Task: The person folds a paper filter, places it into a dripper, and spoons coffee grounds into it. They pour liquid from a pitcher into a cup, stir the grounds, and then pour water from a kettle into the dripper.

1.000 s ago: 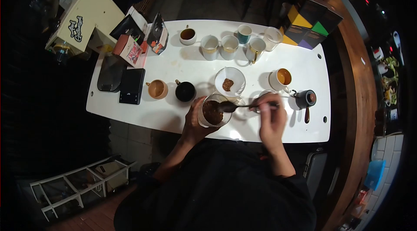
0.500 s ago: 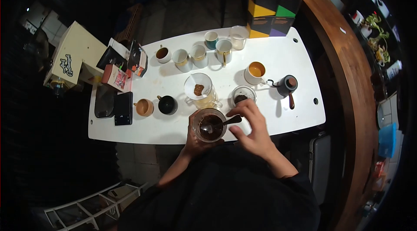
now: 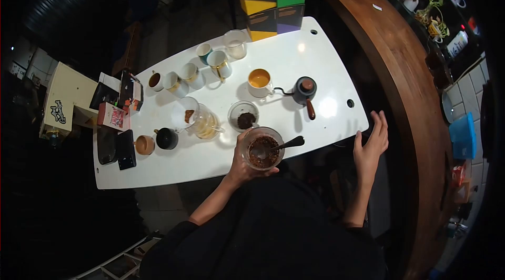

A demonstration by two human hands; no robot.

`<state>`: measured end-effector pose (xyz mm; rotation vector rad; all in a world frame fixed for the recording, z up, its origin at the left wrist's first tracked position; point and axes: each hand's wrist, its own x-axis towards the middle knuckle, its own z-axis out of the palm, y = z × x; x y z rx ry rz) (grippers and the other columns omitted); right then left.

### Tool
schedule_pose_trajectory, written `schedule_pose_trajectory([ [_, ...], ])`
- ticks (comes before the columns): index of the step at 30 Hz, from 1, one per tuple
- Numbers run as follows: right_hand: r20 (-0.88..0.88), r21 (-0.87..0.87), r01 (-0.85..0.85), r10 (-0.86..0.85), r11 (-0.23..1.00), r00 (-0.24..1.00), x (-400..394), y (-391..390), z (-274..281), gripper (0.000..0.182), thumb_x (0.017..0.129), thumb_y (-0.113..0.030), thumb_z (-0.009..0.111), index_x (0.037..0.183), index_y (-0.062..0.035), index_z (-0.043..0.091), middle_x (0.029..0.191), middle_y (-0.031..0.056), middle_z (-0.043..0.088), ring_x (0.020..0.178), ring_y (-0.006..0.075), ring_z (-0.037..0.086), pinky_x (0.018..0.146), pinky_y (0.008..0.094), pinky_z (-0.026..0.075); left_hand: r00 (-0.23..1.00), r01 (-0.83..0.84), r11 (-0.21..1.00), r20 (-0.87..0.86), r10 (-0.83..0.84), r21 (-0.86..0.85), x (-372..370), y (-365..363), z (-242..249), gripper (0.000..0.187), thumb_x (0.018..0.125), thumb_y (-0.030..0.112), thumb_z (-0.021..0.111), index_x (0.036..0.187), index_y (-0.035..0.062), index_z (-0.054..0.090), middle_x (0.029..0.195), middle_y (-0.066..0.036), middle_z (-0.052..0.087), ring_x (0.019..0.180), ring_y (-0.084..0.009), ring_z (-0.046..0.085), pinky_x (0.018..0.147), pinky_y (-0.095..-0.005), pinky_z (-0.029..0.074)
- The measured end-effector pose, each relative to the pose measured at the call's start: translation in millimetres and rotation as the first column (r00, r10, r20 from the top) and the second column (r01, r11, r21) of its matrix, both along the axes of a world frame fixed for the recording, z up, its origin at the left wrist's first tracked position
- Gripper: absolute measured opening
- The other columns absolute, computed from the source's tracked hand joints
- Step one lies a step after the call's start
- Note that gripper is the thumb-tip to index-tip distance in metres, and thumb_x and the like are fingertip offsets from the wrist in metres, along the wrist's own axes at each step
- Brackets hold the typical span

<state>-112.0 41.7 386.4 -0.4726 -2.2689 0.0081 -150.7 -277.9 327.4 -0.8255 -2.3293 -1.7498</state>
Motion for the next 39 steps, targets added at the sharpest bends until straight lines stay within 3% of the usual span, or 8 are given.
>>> schedule_pose_trajectory([
  [3, 0.412, -0.519, -0.051, 0.301, 0.854, 0.860, 29.4, 28.7, -27.7, 0.019, 0.098, -0.009, 0.054, 0.113, -0.0043, 0.064, 0.084, 0.0087, 0.068, 0.084, 0.0277, 0.066, 0.104, 0.0462, 0.035, 0.984, 0.019, 0.973, -0.169, -0.059, -0.230, -10.6, 34.6, 6.3, 0.113, 0.059, 0.035, 0.099, 0.145, 0.0027, 0.033, 0.136, -0.013, 0.047, 0.123, -0.0259, 0.056, 0.107, -0.0401, 0.047],
  [6, 0.156, -0.637, -0.303, 0.503, 0.709, 0.850, 26.5, 2.8, -25.5, 0.034, 0.101, -0.014, 0.051, 0.133, -0.0048, 0.056, 0.108, 0.0147, 0.067, 0.109, 0.0308, 0.063, 0.108, 0.0434, 0.036, 0.993, 0.106, 0.990, 0.052, -0.102, -0.089, -14.8, 70.6, -13.0, 0.106, 0.062, 0.038, 0.097, 0.142, 0.0038, 0.037, 0.135, -0.014, 0.047, 0.127, -0.0273, 0.051, 0.107, -0.0395, 0.044],
  [11, -0.344, -0.909, -0.408, 0.703, -0.084, 0.623, 17.8, -3.8, -38.2, 0.085, 0.087, -0.050, 0.072, 0.148, -0.0013, 0.040, 0.143, 0.0226, 0.054, 0.136, 0.0339, 0.049, 0.114, 0.0439, 0.033, 0.961, 0.194, 0.980, 0.194, -0.197, 0.033, -17.3, 107.5, -34.1, 0.106, 0.064, 0.033, 0.096, 0.146, 0.0046, 0.034, 0.137, -0.012, 0.048, 0.119, -0.0271, 0.059, 0.104, -0.0399, 0.049],
  [19, -0.312, -0.914, -0.405, 0.707, -0.040, 0.635, -7.1, -23.5, -41.1, 0.104, 0.064, -0.022, 0.095, 0.147, -0.0040, 0.036, 0.133, 0.0142, 0.057, 0.125, 0.0244, 0.056, 0.107, 0.0384, 0.045, 0.962, 0.234, 0.948, 0.089, -0.258, 0.214, -19.5, 143.1, -40.1, 0.098, 0.071, 0.030, 0.091, 0.147, 0.0048, 0.034, 0.138, -0.016, 0.048, 0.126, -0.0288, 0.055, 0.107, -0.0398, 0.045],
  [24, -0.322, -0.883, -0.469, 0.695, 0.026, 0.643, -12.5, -16.8, -44.3, 0.085, 0.067, -0.021, 0.092, 0.134, -0.0003, 0.044, 0.118, 0.0147, 0.064, 0.113, 0.0237, 0.063, 0.099, 0.0356, 0.049, 0.958, 0.164, 0.984, -0.228, -0.175, -0.068, -35.7, 145.8, -39.5, 0.097, 0.072, 0.031, 0.089, 0.147, 0.0060, 0.033, 0.134, -0.016, 0.045, 0.129, -0.0331, 0.046, 0.109, -0.0429, 0.041],
  [29, -0.352, -0.811, -0.561, 0.627, 0.165, 0.694, -34.2, 5.1, -28.4, 0.085, 0.064, -0.018, 0.093, 0.133, -0.0011, 0.047, 0.124, 0.0157, 0.060, 0.118, 0.0243, 0.059, 0.101, 0.0370, 0.048, 0.990, 0.138, 0.990, 0.006, -0.138, -0.013, -29.7, 129.0, -22.0, 0.098, 0.073, 0.033, 0.089, 0.147, 0.0068, 0.030, 0.133, -0.018, 0.042, 0.125, -0.0325, 0.045, 0.106, -0.0407, 0.040],
  [33, -0.384, -0.672, -0.685, 0.660, 0.280, 0.646, -89.3, 32.3, -7.9, 0.082, 0.068, -0.013, 0.090, 0.136, -0.0007, 0.045, 0.125, 0.0140, 0.060, 0.117, 0.0251, 0.059, 0.103, 0.0390, 0.045, 0.943, 0.082, 0.988, 0.330, -0.034, -0.132, -9.4, 83.0, -15.9, 0.052, 0.084, 0.012, 0.078, 0.130, 0.0083, 0.055, 0.100, -0.009, 0.059, 0.087, -0.0194, 0.058, 0.088, -0.0336, 0.049],
  [39, -0.329, -0.699, -0.670, 0.721, 0.248, 0.610, -202.0, 50.6, -34.9, 0.088, 0.069, -0.022, 0.092, 0.140, -0.0059, 0.043, 0.132, 0.0146, 0.060, 0.124, 0.0271, 0.058, 0.106, 0.0409, 0.047, 0.934, -0.088, 0.980, 0.329, 0.143, -0.177, 17.1, 37.2, -20.7, 0.029, 0.088, -0.002, 0.065, 0.117, 0.0043, 0.063, 0.091, -0.007, 0.060, 0.085, -0.0150, 0.063, 0.085, -0.0299, 0.050],
])
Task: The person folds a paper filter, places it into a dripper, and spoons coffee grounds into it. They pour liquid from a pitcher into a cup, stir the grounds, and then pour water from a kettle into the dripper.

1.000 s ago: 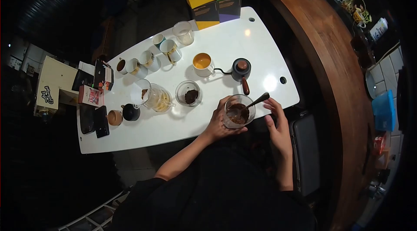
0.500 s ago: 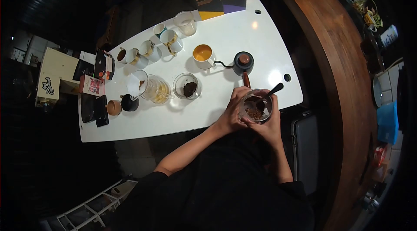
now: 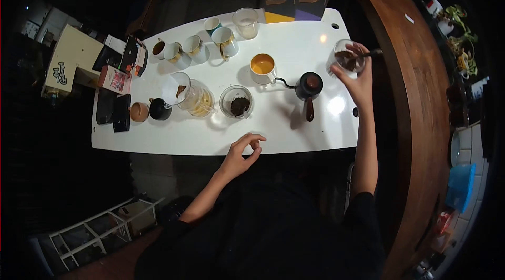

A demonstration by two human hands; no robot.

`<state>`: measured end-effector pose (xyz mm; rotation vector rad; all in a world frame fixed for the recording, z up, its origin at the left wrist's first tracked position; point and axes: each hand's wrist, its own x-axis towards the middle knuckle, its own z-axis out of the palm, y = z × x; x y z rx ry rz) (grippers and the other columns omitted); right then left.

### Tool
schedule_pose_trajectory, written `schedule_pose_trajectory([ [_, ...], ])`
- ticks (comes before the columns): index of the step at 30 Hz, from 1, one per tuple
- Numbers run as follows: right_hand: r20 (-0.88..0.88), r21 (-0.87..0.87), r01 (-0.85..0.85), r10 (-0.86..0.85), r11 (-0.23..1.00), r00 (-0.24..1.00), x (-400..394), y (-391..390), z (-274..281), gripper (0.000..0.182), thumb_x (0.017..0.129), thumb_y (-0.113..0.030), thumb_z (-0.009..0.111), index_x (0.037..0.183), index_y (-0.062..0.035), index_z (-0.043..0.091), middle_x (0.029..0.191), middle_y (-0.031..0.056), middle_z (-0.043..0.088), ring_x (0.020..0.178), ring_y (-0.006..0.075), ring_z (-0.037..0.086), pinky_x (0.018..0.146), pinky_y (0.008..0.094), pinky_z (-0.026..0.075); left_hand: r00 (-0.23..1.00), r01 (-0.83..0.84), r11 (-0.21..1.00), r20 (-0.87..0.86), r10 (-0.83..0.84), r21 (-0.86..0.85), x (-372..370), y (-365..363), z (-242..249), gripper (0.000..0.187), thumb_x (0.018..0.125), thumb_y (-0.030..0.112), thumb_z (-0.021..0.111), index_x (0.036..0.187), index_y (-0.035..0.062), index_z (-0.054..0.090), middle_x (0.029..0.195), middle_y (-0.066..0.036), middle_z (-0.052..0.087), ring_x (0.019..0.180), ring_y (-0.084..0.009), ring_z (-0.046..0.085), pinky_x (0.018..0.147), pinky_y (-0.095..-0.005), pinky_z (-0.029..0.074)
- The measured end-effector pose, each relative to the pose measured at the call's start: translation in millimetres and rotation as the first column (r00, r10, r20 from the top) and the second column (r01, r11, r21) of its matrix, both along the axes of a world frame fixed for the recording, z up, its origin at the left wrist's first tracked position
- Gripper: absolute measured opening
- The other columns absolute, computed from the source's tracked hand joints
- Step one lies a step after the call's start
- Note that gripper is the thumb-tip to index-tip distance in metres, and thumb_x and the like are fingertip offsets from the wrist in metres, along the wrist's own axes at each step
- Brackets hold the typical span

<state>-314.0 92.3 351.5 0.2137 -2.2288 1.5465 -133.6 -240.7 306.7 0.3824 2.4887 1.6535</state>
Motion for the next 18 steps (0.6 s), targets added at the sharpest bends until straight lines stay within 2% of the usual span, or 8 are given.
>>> schedule_pose_trajectory([
  [1, 0.024, -0.015, -0.039, 0.040, 0.999, 0.999, -17.1, 0.0, -9.7, 0.088, 0.070, -0.024, 0.092, 0.140, -0.0054, 0.043, 0.133, 0.0151, 0.059, 0.124, 0.0280, 0.058, 0.107, 0.0409, 0.046, 0.998, -0.046, 0.996, 0.037, 0.043, 0.074, 2.6, 0.3, 4.9, 0.029, 0.089, -0.001, 0.066, 0.117, 0.0043, 0.063, 0.100, -0.008, 0.060, 0.090, -0.0158, 0.063, 0.086, -0.0301, 0.050],
  [4, 0.060, -0.051, -0.130, 0.133, 0.990, 0.989, -59.2, -3.2, -39.2, 0.088, 0.070, -0.025, 0.091, 0.141, -0.0045, 0.043, 0.134, 0.0157, 0.058, 0.124, 0.0284, 0.058, 0.107, 0.0402, 0.046, 0.985, -0.167, 0.977, 0.064, 0.159, 0.136, 12.6, -3.5, -4.1, 0.029, 0.089, 0.001, 0.067, 0.117, 0.0043, 0.063, 0.109, -0.008, 0.059, 0.093, -0.0169, 0.063, 0.088, -0.0305, 0.051],
  [7, 0.119, -0.049, -0.172, 0.176, 0.984, 0.977, -85.0, -11.3, -62.7, 0.090, 0.071, -0.026, 0.091, 0.142, -0.0038, 0.041, 0.135, 0.0163, 0.057, 0.125, 0.0290, 0.057, 0.109, 0.0400, 0.043, 0.974, -0.219, 0.965, 0.087, 0.208, 0.148, 19.6, -7.3, -9.2, 0.030, 0.089, 0.003, 0.069, 0.117, 0.0042, 0.063, 0.113, -0.009, 0.058, 0.094, -0.0172, 0.063, 0.089, -0.0309, 0.051],
  [14, 0.191, -0.062, -0.253, 0.260, 0.966, 0.947, -103.3, -28.7, -89.5, 0.088, 0.073, -0.024, 0.091, 0.143, -0.0042, 0.041, 0.135, 0.0153, 0.057, 0.124, 0.0276, 0.057, 0.108, 0.0392, 0.043, 0.967, -0.248, 0.961, 0.099, 0.236, 0.124, 30.3, -21.1, -7.6, 0.026, 0.091, 0.001, 0.065, 0.116, 0.0016, 0.062, 0.113, -0.008, 0.057, 0.098, -0.0152, 0.062, 0.091, -0.0299, 0.050],
  [18, 0.208, -0.078, -0.282, 0.292, 0.956, 0.933, -110.4, -33.0, -95.5, 0.089, 0.073, -0.024, 0.091, 0.143, -0.0042, 0.039, 0.136, 0.0157, 0.055, 0.123, 0.0277, 0.058, 0.107, 0.0389, 0.045, 0.962, -0.263, 0.959, 0.104, 0.252, 0.105, 33.0, -25.8, -7.8, 0.023, 0.091, 0.002, 0.065, 0.114, 0.0007, 0.063, 0.108, -0.008, 0.061, 0.096, -0.0156, 0.063, 0.090, -0.0301, 0.051],
])
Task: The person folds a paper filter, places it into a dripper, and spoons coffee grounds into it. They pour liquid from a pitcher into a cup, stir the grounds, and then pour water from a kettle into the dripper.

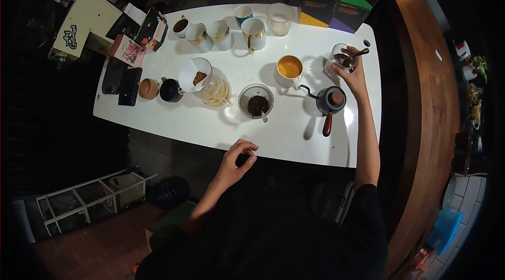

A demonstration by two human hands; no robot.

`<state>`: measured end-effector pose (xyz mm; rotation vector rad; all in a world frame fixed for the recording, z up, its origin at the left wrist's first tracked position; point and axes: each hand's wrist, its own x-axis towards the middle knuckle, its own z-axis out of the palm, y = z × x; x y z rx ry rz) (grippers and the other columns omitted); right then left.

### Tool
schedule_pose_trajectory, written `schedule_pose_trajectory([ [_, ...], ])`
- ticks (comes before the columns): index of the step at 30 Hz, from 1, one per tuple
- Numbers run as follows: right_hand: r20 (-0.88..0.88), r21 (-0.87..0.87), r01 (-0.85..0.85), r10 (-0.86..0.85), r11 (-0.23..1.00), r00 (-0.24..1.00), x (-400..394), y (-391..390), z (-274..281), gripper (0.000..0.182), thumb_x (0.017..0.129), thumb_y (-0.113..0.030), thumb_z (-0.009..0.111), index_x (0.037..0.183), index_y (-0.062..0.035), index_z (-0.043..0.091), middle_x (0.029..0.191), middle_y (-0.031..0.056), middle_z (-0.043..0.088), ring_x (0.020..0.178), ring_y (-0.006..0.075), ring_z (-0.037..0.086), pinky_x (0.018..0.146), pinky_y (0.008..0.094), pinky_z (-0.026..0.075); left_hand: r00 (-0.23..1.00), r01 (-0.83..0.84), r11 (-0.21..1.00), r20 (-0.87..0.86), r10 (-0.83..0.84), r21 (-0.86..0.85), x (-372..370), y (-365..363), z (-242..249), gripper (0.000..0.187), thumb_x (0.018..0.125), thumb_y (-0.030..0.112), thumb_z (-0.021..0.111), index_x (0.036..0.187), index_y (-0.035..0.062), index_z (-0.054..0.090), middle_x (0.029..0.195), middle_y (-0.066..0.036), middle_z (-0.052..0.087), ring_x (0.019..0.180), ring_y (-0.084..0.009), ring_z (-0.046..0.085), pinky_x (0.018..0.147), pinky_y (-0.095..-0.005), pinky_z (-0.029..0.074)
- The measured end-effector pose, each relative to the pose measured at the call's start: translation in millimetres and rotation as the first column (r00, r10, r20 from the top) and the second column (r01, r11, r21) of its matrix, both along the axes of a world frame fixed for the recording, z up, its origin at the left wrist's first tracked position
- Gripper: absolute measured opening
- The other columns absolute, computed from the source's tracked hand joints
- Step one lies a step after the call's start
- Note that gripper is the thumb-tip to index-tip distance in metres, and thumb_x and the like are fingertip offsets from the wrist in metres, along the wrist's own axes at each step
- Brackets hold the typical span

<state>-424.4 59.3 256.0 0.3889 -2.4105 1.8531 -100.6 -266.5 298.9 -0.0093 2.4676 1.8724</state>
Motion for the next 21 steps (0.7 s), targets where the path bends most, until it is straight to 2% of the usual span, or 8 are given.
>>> schedule_pose_trajectory([
  [4, -0.006, -0.002, 0.006, -0.006, 1.000, 1.000, -1.9, -0.3, -3.5, 0.090, 0.073, -0.024, 0.090, 0.144, -0.0046, 0.039, 0.137, 0.0163, 0.055, 0.122, 0.0279, 0.058, 0.106, 0.0393, 0.045, 1.000, 0.028, 0.999, 0.001, -0.028, -0.016, -1.7, -2.0, 2.7, 0.021, 0.092, 0.004, 0.065, 0.112, 0.0005, 0.063, 0.105, -0.008, 0.062, 0.095, -0.0160, 0.064, 0.089, -0.0300, 0.051],
  [10, 0.013, 0.018, -0.007, 0.006, 1.000, 1.000, 8.8, 4.4, 2.8, 0.098, 0.074, -0.029, 0.090, 0.150, -0.0091, 0.032, 0.142, 0.0200, 0.050, 0.131, 0.0317, 0.051, 0.109, 0.0413, 0.043, 0.998, 0.061, 0.998, -0.033, -0.061, -0.021, -8.8, -8.3, 8.8, 0.020, 0.094, 0.011, 0.065, 0.110, 0.0000, 0.064, 0.102, -0.008, 0.063, 0.094, -0.0163, 0.064, 0.088, -0.0297, 0.051],
  [12, 0.100, 0.315, 0.085, -0.122, 0.945, 0.988, 35.1, 24.1, 26.7, 0.087, 0.087, -0.024, 0.079, 0.154, -0.0076, 0.027, 0.149, 0.0188, 0.045, 0.132, 0.0305, 0.052, 0.111, 0.0423, 0.042, 0.996, 0.019, 1.000, -0.088, -0.020, -0.008, -9.3, -13.2, 13.6, 0.020, 0.093, 0.010, 0.067, 0.109, 0.0002, 0.064, 0.102, -0.009, 0.064, 0.091, -0.0171, 0.065, 0.086, -0.0298, 0.052],
  [14, 0.111, 0.228, 0.135, -0.163, 0.964, 0.980, 68.9, 47.9, 51.5, 0.071, 0.095, -0.026, 0.070, 0.152, -0.0053, 0.034, 0.148, 0.0176, 0.047, 0.134, 0.0295, 0.050, 0.112, 0.0431, 0.041, 0.989, -0.030, 1.000, -0.141, 0.030, 0.008, -8.8, -19.4, 16.3, 0.020, 0.092, 0.010, 0.068, 0.108, 0.0004, 0.065, 0.102, -0.009, 0.065, 0.089, -0.0180, 0.066, 0.085, -0.0300, 0.052],
  [16, 0.014, 0.135, 0.166, -0.169, 0.977, 0.986, 123.7, 47.7, 83.2, 0.053, 0.100, -0.024, 0.061, 0.145, -0.0020, 0.044, 0.143, 0.0158, 0.051, 0.129, 0.0261, 0.054, 0.105, 0.0398, 0.045, 0.978, -0.081, 0.980, -0.173, 0.114, 0.184, -4.4, -24.6, 17.8, 0.028, 0.095, 0.021, 0.067, 0.109, -0.0022, 0.063, 0.106, -0.012, 0.064, 0.093, -0.0201, 0.066, 0.086, -0.0319, 0.052],
  [18, 0.052, 0.014, 0.190, -0.191, 0.982, 0.980, 179.0, 11.6, 117.8, 0.041, 0.101, -0.025, 0.057, 0.132, 0.0018, 0.054, 0.127, 0.0155, 0.062, 0.112, 0.0223, 0.062, 0.094, 0.0362, 0.049, 0.969, -0.096, 0.963, -0.198, 0.149, 0.251, -2.5, -25.2, 23.5, 0.035, 0.097, 0.027, 0.064, 0.114, -0.0029, 0.060, 0.109, -0.014, 0.063, 0.097, -0.0216, 0.064, 0.090, -0.0337, 0.051],
  [20, 0.143, -0.052, 0.020, -0.012, 0.998, 0.990, 220.6, -17.9, 113.7, 0.039, 0.098, -0.026, 0.060, 0.124, 0.0039, 0.059, 0.114, 0.0134, 0.067, 0.102, 0.0213, 0.064, 0.092, 0.0352, 0.048, 0.959, -0.096, 0.943, -0.225, 0.173, 0.318, -2.0, -21.7, 30.3, 0.042, 0.099, 0.033, 0.061, 0.119, -0.0036, 0.056, 0.113, -0.016, 0.062, 0.102, -0.0232, 0.063, 0.093, -0.0354, 0.050],
  [21, 0.165, -0.222, -0.066, 0.104, 0.973, 0.981, 238.8, -58.2, 123.3, 0.040, 0.097, -0.030, 0.060, 0.120, 0.0034, 0.061, 0.106, 0.0137, 0.069, 0.099, 0.0219, 0.065, 0.092, 0.0331, 0.048, 0.969, -0.091, 0.884, -0.165, 0.186, 0.459, -2.3, -19.1, 33.6, 0.047, 0.101, 0.037, 0.057, 0.124, -0.0037, 0.052, 0.115, -0.017, 0.060, 0.105, -0.0244, 0.062, 0.096, -0.0372, 0.048],
])
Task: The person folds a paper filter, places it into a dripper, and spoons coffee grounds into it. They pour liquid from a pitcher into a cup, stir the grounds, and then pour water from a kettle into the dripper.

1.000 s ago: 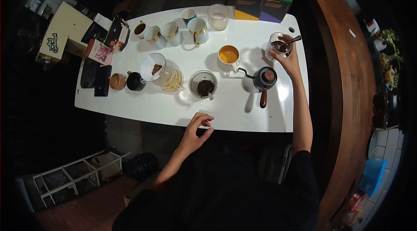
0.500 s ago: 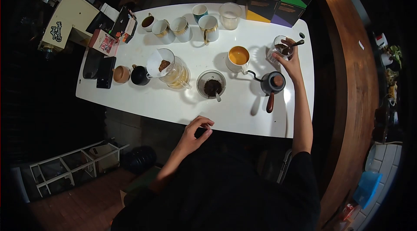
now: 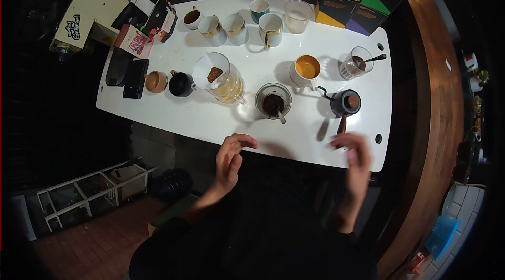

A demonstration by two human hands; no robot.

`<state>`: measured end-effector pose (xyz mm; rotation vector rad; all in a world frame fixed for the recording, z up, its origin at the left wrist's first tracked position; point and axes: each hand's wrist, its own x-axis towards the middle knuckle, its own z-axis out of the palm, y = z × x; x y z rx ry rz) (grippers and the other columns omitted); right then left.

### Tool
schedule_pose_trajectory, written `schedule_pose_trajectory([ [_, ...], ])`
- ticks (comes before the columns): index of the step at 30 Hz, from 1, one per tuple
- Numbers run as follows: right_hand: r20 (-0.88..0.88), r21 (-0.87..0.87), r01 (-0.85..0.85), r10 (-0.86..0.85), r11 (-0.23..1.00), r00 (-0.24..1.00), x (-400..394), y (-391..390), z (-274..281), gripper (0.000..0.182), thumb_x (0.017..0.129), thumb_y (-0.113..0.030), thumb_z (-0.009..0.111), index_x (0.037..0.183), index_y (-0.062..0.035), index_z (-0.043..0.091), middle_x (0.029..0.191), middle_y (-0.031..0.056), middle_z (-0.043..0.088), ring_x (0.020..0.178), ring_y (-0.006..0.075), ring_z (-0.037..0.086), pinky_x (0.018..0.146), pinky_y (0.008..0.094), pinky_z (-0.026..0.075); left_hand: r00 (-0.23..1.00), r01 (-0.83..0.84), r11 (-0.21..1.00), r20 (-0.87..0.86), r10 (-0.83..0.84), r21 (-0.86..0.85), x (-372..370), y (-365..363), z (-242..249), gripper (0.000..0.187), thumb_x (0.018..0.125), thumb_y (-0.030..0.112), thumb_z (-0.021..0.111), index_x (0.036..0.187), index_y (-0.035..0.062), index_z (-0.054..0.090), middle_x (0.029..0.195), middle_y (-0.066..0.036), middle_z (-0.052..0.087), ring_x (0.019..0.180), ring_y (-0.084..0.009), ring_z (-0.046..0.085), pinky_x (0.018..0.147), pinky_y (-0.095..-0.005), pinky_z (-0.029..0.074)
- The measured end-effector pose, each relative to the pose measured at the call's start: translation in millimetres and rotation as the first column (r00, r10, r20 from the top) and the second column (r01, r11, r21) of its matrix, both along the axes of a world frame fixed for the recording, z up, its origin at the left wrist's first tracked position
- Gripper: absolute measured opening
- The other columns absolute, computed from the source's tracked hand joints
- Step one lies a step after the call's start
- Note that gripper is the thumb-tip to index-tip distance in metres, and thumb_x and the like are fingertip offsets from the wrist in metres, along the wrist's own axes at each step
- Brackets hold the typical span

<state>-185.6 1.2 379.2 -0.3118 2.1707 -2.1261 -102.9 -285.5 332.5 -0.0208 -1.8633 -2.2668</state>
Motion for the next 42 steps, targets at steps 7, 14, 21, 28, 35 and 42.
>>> schedule_pose_trajectory([
  [7, -0.402, 0.391, -0.440, 0.580, 0.808, 0.709, 32.7, -174.9, -3.1, 0.059, 0.093, -0.036, 0.064, 0.146, -0.0144, 0.050, 0.151, 0.0150, 0.044, 0.140, 0.0334, 0.042, 0.115, 0.0541, 0.029, 0.839, 0.227, 0.499, 0.092, -0.536, 0.836, -7.4, -17.0, -9.0, 0.081, 0.102, 0.064, 0.026, 0.157, 0.0060, 0.022, 0.161, -0.024, 0.026, 0.148, -0.0382, 0.027, 0.121, -0.0512, 0.023],
  [14, -0.415, 0.716, -0.251, 0.686, 0.652, 0.598, 50.2, -272.9, -25.6, 0.052, 0.102, -0.053, 0.041, 0.152, -0.0375, 0.042, 0.163, -0.0010, 0.031, 0.150, 0.0284, 0.027, 0.121, 0.0589, 0.010, 0.974, 0.063, 0.617, 0.088, -0.211, 0.785, 7.5, -115.9, 42.9, 0.075, 0.103, 0.060, 0.025, 0.154, 0.0049, 0.027, 0.160, -0.023, 0.027, 0.148, -0.0373, 0.027, 0.120, -0.0509, 0.023],
  [21, -0.247, 0.736, -0.232, 0.571, 0.636, 0.783, 53.6, -332.2, -38.2, 0.054, 0.089, -0.025, 0.071, 0.140, -0.0247, 0.055, 0.159, 0.0137, 0.032, 0.146, 0.0331, 0.033, 0.117, 0.0596, 0.025, 0.977, -0.184, 0.822, 0.007, 0.214, 0.539, 16.3, -229.0, 19.5, 0.065, 0.105, 0.053, 0.027, 0.142, 0.0032, 0.044, 0.152, -0.022, 0.038, 0.141, -0.0334, 0.037, 0.116, -0.0478, 0.030],
  [28, -0.082, 0.581, -0.343, 0.472, 0.738, 0.878, 59.6, -362.0, -46.8, 0.038, 0.094, -0.015, 0.066, 0.131, -0.0109, 0.059, 0.139, 0.0165, 0.048, 0.127, 0.0375, 0.052, 0.105, 0.0442, 0.045, 0.979, -0.191, 0.927, -0.010, 0.205, 0.323, 8.7, -298.7, -7.4, 0.031, 0.105, 0.028, 0.045, 0.124, 0.0049, 0.049, 0.099, -0.006, 0.054, 0.101, -0.0212, 0.054, 0.100, -0.0389, 0.040],
  [35, -0.328, 0.437, -0.198, 0.360, 0.878, 0.873, 56.4, -408.6, -31.5, 0.040, 0.091, -0.022, 0.070, 0.129, -0.0094, 0.062, 0.144, 0.0162, 0.047, 0.132, 0.0359, 0.049, 0.107, 0.0507, 0.041, 0.975, -0.014, 0.914, 0.208, -0.078, 0.406, 5.7, -290.2, 3.9, 0.059, 0.102, 0.022, 0.058, 0.152, 0.0071, 0.029, 0.148, -0.017, 0.043, 0.132, -0.0263, 0.048, 0.112, -0.0418, 0.037],
  [42, -0.511, 0.739, 0.072, 0.488, 0.670, 0.708, 61.2, -414.3, -65.9, 0.052, 0.093, -0.058, 0.054, 0.141, -0.0388, 0.056, 0.161, 0.0062, 0.035, 0.147, 0.0312, 0.034, 0.121, 0.0579, 0.013, 0.717, 0.381, 0.575, 0.160, -0.678, 0.724, -9.8, -271.0, 2.9, 0.089, 0.100, 0.069, 0.024, 0.159, 0.0035, 0.013, 0.164, -0.022, 0.018, 0.151, -0.0340, 0.023, 0.123, -0.0482, 0.018],
])
